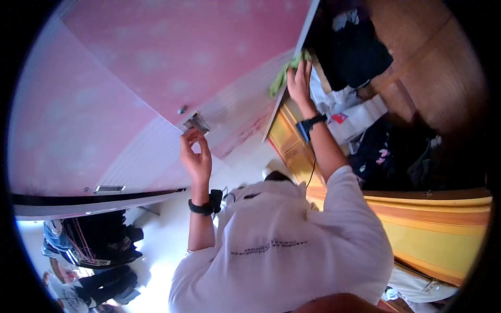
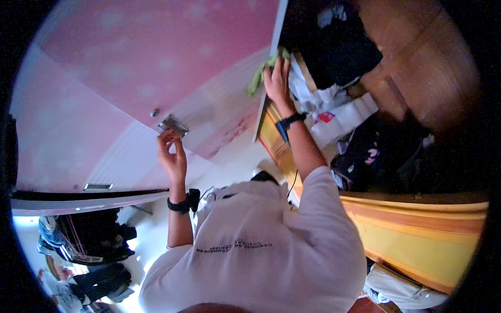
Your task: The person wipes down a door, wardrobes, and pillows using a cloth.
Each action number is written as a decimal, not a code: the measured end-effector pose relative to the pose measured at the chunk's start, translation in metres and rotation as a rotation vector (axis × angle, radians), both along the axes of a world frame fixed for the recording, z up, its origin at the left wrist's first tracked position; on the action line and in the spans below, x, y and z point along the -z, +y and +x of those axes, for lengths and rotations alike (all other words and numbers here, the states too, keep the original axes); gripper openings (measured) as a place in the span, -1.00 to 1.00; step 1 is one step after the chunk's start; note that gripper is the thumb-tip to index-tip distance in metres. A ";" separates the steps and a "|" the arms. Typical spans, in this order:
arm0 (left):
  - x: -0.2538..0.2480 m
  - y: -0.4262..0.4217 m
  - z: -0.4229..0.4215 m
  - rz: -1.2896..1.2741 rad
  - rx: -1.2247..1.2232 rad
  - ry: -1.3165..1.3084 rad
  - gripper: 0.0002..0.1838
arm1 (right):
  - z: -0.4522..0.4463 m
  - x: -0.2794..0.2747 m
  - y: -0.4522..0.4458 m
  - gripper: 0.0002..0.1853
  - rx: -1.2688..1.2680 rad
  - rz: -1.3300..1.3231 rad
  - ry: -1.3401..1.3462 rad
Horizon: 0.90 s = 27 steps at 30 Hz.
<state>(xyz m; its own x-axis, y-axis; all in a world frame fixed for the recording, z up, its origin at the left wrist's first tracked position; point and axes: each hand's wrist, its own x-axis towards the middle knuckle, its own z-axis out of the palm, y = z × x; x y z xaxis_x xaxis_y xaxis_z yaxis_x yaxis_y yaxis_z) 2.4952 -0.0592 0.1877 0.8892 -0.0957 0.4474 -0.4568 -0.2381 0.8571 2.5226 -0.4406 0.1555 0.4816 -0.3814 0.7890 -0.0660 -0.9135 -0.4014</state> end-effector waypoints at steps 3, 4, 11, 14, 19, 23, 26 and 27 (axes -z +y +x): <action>0.016 -0.012 -0.003 -0.101 -0.086 -0.030 -0.83 | 0.005 -0.044 -0.023 -0.48 -0.245 0.090 -0.085; 0.018 -0.015 -0.005 -0.038 -0.113 -0.033 -0.81 | 0.007 -0.057 -0.030 -0.46 -0.248 0.226 -0.055; 0.032 -0.044 -0.011 0.024 -0.296 -0.134 -0.72 | 0.042 -0.005 -0.088 -0.58 -0.809 0.936 0.109; 0.039 -0.047 -0.014 0.110 -0.332 -0.123 -0.62 | 0.009 -0.019 -0.052 -0.67 -0.689 0.926 0.236; 0.051 -0.051 -0.025 0.142 -0.342 -0.053 -0.63 | 0.030 0.104 -0.087 -0.48 -0.673 0.588 0.557; 0.053 -0.055 -0.034 0.000 -0.331 0.021 -0.64 | 0.029 0.140 -0.082 -0.61 -0.635 0.670 0.687; 0.049 -0.055 -0.038 0.013 -0.339 0.037 -0.60 | 0.033 0.125 -0.097 -0.53 -0.698 0.584 0.744; 0.050 -0.054 -0.041 0.024 -0.338 0.033 -0.58 | 0.024 0.081 -0.093 -0.56 -0.640 0.463 0.794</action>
<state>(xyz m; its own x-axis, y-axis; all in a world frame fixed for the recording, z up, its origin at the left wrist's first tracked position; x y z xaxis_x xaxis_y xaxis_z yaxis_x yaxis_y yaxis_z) 2.4547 -0.1136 0.1377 0.8867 0.1965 0.4186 -0.3204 -0.3916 0.8626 2.5468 -0.5334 0.0749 0.9980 -0.0601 0.0170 -0.0258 -0.6439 -0.7646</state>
